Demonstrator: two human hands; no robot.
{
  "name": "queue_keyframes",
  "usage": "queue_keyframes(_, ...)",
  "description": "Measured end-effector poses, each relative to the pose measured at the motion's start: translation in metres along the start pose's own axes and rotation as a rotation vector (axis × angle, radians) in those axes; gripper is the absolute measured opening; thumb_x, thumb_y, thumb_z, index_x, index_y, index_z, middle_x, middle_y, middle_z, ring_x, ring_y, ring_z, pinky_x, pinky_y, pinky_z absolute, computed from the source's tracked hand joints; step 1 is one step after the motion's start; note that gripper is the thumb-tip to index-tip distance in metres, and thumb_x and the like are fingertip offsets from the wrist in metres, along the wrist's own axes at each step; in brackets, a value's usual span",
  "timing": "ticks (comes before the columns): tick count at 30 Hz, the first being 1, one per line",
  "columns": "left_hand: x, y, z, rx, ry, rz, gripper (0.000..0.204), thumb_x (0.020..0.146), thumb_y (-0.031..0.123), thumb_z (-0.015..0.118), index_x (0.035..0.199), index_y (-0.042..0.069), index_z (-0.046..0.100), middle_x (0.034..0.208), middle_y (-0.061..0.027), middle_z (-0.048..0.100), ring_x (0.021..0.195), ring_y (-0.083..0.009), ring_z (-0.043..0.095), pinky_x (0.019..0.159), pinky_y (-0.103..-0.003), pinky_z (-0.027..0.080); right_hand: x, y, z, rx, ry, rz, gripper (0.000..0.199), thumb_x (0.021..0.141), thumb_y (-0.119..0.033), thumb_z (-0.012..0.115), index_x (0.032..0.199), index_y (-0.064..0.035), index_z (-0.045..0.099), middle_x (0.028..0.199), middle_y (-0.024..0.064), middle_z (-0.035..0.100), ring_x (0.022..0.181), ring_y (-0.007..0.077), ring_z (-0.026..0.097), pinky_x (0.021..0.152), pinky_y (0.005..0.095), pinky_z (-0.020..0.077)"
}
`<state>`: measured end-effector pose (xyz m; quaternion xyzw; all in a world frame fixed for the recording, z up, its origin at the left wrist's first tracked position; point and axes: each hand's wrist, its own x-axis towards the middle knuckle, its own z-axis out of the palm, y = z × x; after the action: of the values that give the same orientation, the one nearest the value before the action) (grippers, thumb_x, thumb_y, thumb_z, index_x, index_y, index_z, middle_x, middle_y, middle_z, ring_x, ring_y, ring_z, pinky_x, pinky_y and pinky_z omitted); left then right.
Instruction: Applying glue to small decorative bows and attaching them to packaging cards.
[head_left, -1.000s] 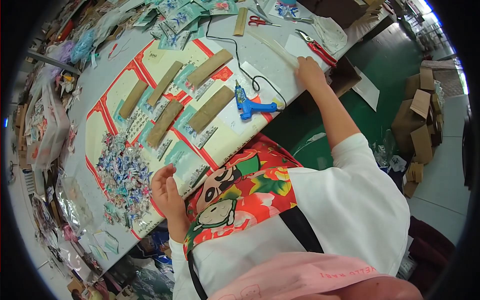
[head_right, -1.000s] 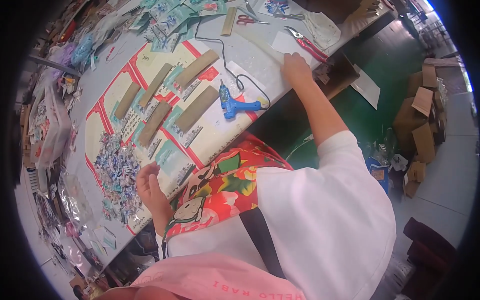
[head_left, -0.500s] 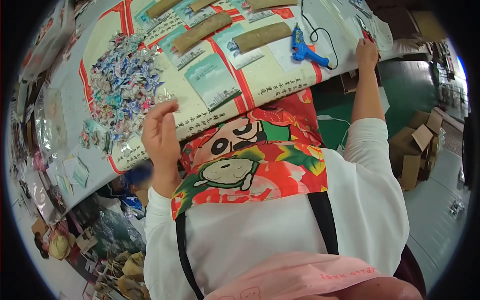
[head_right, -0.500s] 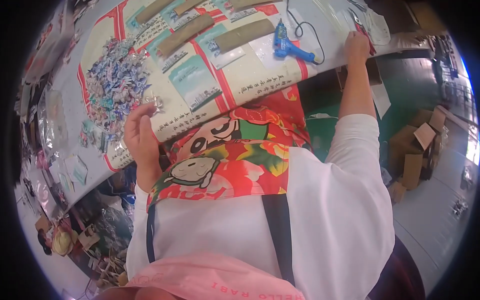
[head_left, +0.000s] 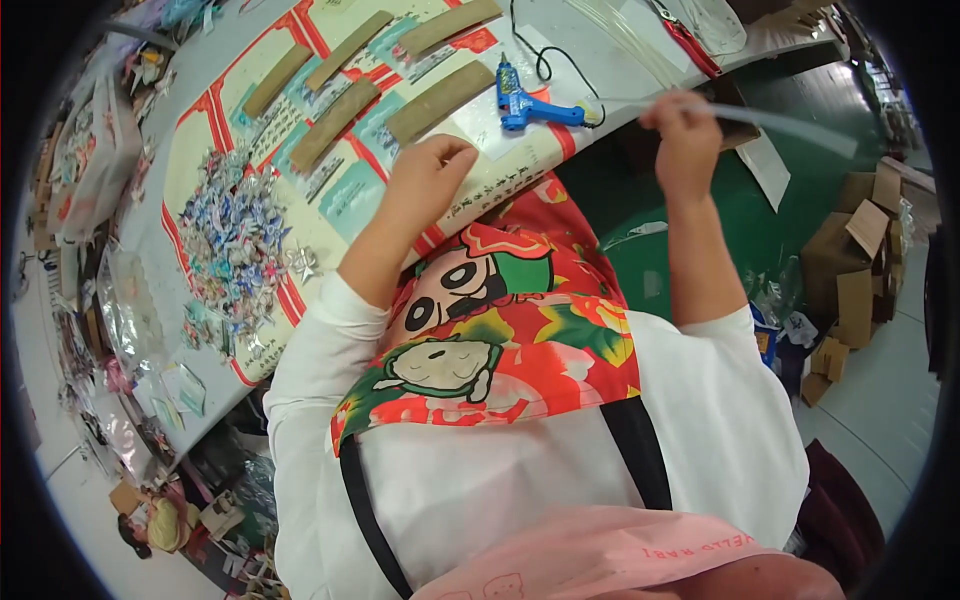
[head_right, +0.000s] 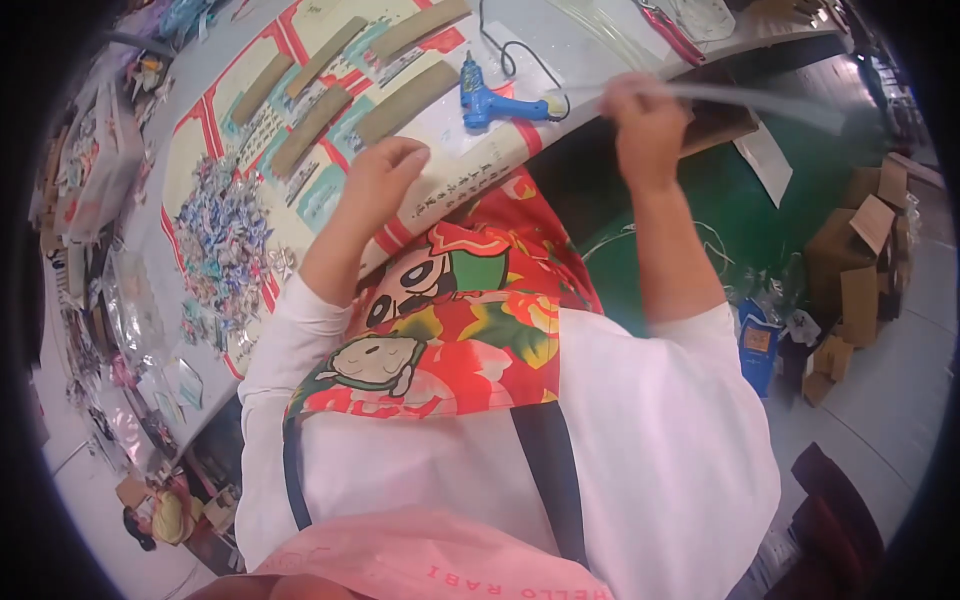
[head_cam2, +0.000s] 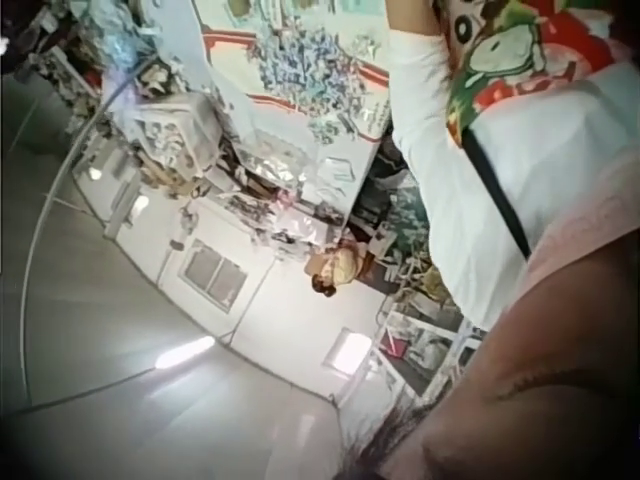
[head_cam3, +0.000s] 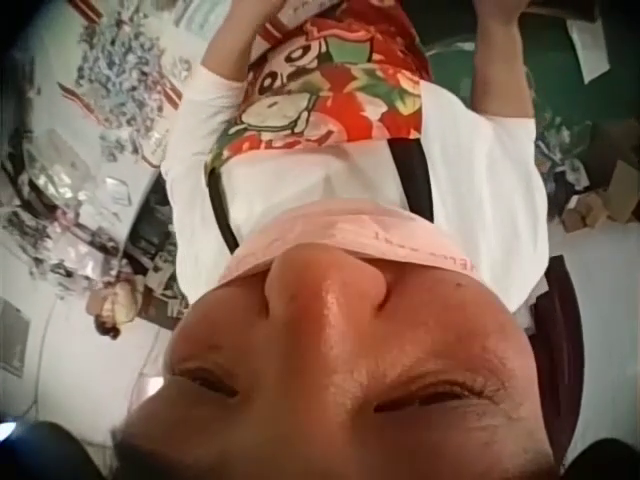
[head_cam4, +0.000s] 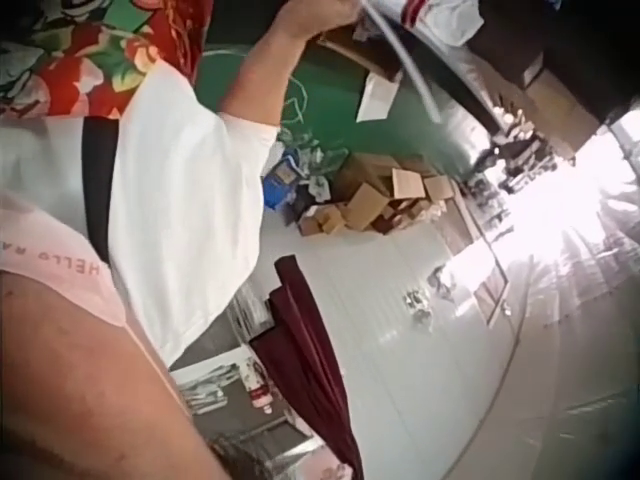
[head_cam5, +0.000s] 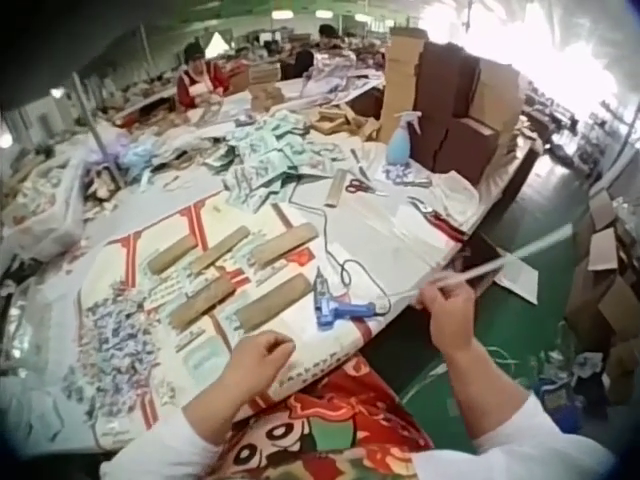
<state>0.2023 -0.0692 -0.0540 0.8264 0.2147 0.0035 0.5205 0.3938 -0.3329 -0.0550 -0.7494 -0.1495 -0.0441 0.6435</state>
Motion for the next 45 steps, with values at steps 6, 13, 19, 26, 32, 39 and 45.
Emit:
queue_keyframes(6,-0.014,0.086,0.040,-0.774,-0.195,-0.566,0.030,0.096,0.032,0.055,0.110,0.008,0.066,0.092,-0.0051,0.065,0.072,-0.0134,0.056,0.064,-0.025,0.047,-0.046,-0.014,0.037,-0.231,-0.349,-0.613,0.009,0.081,0.001,0.064,0.089,0.0008,0.067,0.084,0.0127,0.065,0.068,0.0265,0.056,0.064,0.0332,0.0457)
queue_keyframes(13,-0.008,0.059,0.035,-1.278,-0.089,-0.267,0.021,0.100,0.021,0.047,0.107,0.006,0.061,0.102,-0.0091,0.062,0.086,-0.0167,0.060,0.074,-0.030,0.052,-0.034,-0.047,0.073,-0.332,-0.727,-0.687,0.035,0.073,-0.006,0.069,0.108,-0.0018,0.064,0.102,0.0094,0.063,0.088,0.0270,0.057,0.079,0.0353,0.0456)
queue_keyframes(19,-0.012,0.027,-0.009,-1.409,0.170,0.066,0.020,0.104,0.026,0.045,0.107,0.008,0.053,0.080,-0.0062,0.058,0.063,-0.0166,0.055,0.060,-0.028,0.046,0.006,-0.027,0.066,-0.778,-0.694,-0.344,0.061,0.077,-0.008,0.069,0.134,-0.0012,0.047,0.123,0.0177,0.056,0.110,0.0348,0.055,0.095,0.0394,0.0456)
queue_keyframes(26,-0.049,0.053,-0.034,-1.380,0.197,0.254,0.022,0.102,0.025,0.048,0.104,0.005,0.057,0.063,-0.0036,0.049,0.057,-0.0148,0.047,0.055,-0.029,0.041,0.030,0.027,0.084,-0.873,-0.821,-0.388,0.024,0.071,-0.012,0.066,0.093,-0.0040,0.062,0.095,0.0182,0.064,0.087,0.0385,0.061,0.078,0.0447,0.0498)
queue_keyframes(32,-0.059,0.038,-0.030,-1.169,0.390,0.490,0.020,0.101,0.019,0.048,0.107,0.004,0.059,0.067,-0.0043,0.051,0.059,-0.0147,0.046,0.057,-0.028,0.041,0.033,0.006,0.090,-1.063,-0.817,-0.272,0.040,0.074,-0.009,0.066,0.114,-0.0044,0.061,0.109,0.0159,0.064,0.098,0.0349,0.061,0.085,0.0397,0.0496)
queue_keyframes(39,-0.072,0.052,-0.012,-0.837,0.118,0.243,0.021,0.101,0.013,0.045,0.111,0.002,0.060,0.070,-0.0023,0.052,0.060,-0.0082,0.041,0.054,-0.021,0.035,0.028,-0.053,0.064,-0.713,-0.754,0.005,0.051,0.074,-0.008,0.069,0.124,-0.0035,0.057,0.110,0.0131,0.063,0.095,0.0270,0.061,0.088,0.0340,0.0477)
queue_keyframes(45,-0.052,0.069,0.005,-0.836,0.011,0.169,0.022,0.101,0.012,0.046,0.112,0.002,0.062,0.070,-0.0009,0.054,0.061,-0.0062,0.042,0.054,-0.020,0.034,0.017,-0.088,0.072,-0.101,-0.668,-0.166,0.055,0.074,-0.006,0.071,0.127,-0.0029,0.054,0.110,0.0121,0.063,0.095,0.0224,0.059,0.088,0.0311,0.0465)
